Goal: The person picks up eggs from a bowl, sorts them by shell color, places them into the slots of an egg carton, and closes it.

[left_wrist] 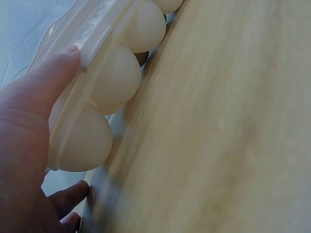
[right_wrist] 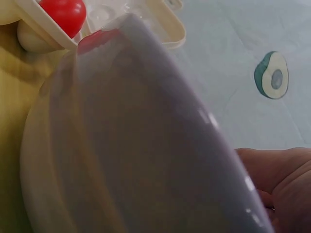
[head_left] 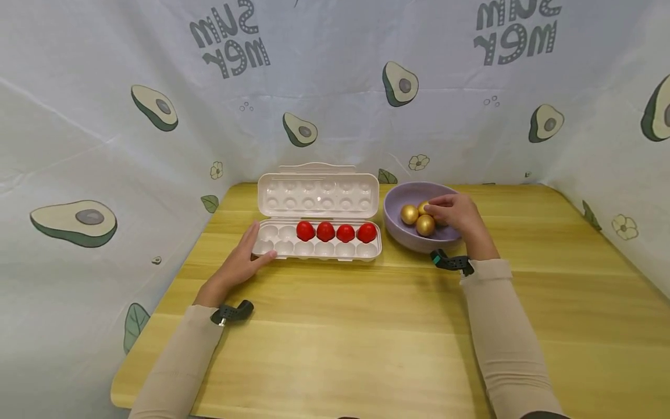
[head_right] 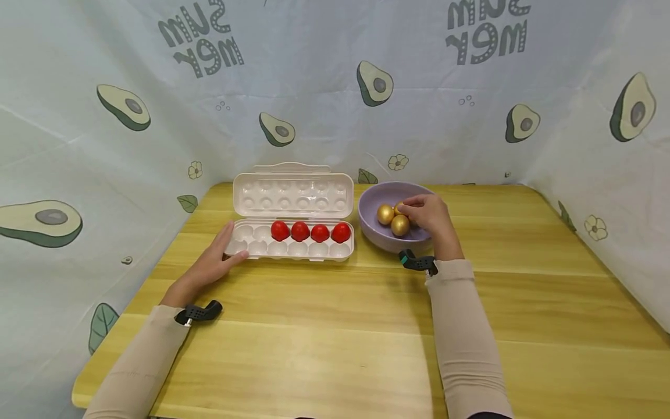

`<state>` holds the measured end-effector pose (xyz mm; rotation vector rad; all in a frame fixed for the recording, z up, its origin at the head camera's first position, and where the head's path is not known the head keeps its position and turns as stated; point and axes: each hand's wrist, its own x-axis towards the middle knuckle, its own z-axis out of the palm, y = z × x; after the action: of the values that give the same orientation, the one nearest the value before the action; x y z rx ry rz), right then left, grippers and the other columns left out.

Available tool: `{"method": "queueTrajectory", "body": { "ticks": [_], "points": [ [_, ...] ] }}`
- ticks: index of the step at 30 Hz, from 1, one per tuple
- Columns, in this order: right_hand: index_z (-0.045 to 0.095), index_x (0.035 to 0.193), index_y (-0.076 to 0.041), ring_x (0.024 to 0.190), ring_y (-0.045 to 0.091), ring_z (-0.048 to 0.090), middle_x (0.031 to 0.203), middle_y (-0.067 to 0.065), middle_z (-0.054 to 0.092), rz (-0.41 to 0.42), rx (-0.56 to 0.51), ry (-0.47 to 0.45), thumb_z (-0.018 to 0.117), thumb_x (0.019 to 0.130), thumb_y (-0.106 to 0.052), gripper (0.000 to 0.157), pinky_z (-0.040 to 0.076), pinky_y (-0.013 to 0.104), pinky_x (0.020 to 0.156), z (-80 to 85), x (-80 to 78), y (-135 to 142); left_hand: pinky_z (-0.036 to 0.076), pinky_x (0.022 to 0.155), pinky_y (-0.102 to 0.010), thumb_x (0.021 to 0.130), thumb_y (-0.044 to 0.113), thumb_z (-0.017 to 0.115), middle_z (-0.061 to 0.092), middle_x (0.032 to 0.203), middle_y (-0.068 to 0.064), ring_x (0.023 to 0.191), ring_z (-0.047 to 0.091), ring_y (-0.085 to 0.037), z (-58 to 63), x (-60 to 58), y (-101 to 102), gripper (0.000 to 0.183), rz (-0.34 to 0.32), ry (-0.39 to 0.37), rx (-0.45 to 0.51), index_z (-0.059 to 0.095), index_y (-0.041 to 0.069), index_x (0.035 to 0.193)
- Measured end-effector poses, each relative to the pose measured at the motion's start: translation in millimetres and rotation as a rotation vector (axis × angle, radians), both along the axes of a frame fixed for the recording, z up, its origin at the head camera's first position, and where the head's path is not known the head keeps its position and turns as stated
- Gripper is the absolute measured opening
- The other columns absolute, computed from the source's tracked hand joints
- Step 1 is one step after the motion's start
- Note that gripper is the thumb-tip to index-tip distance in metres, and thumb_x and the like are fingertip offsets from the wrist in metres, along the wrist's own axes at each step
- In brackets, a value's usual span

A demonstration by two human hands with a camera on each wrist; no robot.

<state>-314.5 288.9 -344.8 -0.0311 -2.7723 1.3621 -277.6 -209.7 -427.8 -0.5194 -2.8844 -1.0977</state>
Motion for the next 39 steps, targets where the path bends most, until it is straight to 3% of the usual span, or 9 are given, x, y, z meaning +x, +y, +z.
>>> {"method": "queueTrajectory", "body": {
  "ticks": [7, 14, 24, 39],
  "points": [
    [0.063, 0.120, 0.006, 0.091, 0.025, 0.066, 0.117, 0.027, 0.063, 0.000, 0.060, -0.015, 0.068, 0.091, -0.029, 0.046, 0.055, 0.024, 0.071, -2.6, -1.2, -0.7, 0.010, 0.116, -0.054, 0.092, 0.052, 0.058, -0.002, 0.162, -0.008, 0.147, 0.004, -0.031, 0.9, 0.8, 1.0, 0.096, -0.004, -0.004, 0.005, 0.001, 0.009, 0.156],
    [0.064, 0.119, 0.006, 0.089, 0.021, 0.063, 0.117, 0.026, 0.063, 0.009, 0.102, -0.011, 0.069, 0.091, -0.028, 0.044, 0.051, 0.018, 0.066, -4.0, -2.4, -2.4, 0.010, 0.116, -0.053, 0.092, 0.052, 0.057, -0.002, 0.162, -0.007, 0.147, 0.004, -0.030, 1.6, 1.3, 0.7, 0.095, 0.000, -0.004, 0.006, 0.002, 0.008, 0.156],
    [0.067, 0.117, 0.003, 0.109, 0.036, 0.060, 0.118, 0.024, 0.065, 0.098, 0.242, 0.045, 0.068, 0.091, -0.028, 0.041, 0.046, 0.046, 0.092, -7.3, -4.3, -2.2, 0.010, 0.116, -0.054, 0.092, 0.053, 0.057, -0.002, 0.162, -0.007, 0.147, 0.004, -0.030, 0.5, 0.8, -0.1, 0.095, 0.003, -0.006, -0.001, 0.002, 0.009, 0.156],
    [0.072, 0.107, -0.001, 0.090, 0.024, 0.060, 0.102, 0.012, 0.071, 0.272, 0.310, -0.003, 0.074, 0.086, -0.029, 0.035, 0.047, 0.032, 0.078, -5.3, -1.0, -7.1, 0.010, 0.116, -0.054, 0.092, 0.054, 0.057, -0.002, 0.162, -0.007, 0.147, 0.003, -0.030, 0.7, -1.2, 0.5, 0.095, 0.004, -0.013, 0.004, 0.002, 0.009, 0.156]
  ]
}}
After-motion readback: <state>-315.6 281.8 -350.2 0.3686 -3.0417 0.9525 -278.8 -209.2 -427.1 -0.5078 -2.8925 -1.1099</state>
